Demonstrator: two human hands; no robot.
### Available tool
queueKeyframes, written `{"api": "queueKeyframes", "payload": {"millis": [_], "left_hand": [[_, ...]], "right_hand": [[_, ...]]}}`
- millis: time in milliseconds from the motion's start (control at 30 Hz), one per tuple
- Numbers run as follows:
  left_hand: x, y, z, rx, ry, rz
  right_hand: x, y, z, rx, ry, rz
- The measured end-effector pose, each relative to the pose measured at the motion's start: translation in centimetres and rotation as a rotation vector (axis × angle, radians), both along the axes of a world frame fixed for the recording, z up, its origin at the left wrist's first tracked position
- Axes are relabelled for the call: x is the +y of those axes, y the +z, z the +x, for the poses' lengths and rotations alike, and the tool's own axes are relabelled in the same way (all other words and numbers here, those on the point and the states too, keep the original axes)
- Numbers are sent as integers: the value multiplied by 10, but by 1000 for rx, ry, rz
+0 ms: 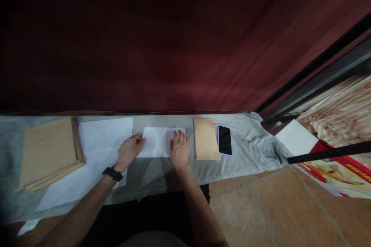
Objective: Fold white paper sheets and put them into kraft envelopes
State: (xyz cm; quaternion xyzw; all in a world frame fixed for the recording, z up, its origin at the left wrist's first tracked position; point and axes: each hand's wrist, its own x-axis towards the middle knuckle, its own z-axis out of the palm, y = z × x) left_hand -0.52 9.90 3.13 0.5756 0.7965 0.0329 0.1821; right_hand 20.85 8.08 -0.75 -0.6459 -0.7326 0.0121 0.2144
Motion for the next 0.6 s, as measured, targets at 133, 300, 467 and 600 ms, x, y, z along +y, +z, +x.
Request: {"api": "queueKeyframes", "payload": {"millis": [133,300,467,600], "left_hand": [[0,0,1,16,3,13],[-6,0,3,67,-52,84],[-16,5,18,81,-181,245],[-14,-12,49,2,-415,340]], "right_hand": [[-7,-14,-9,-3,73,-33],[-14,-24,-10,-42,62,-62],[-15,-27,-11,-44,52,-59],[-15,-28,-12,-46,49,-56]]}}
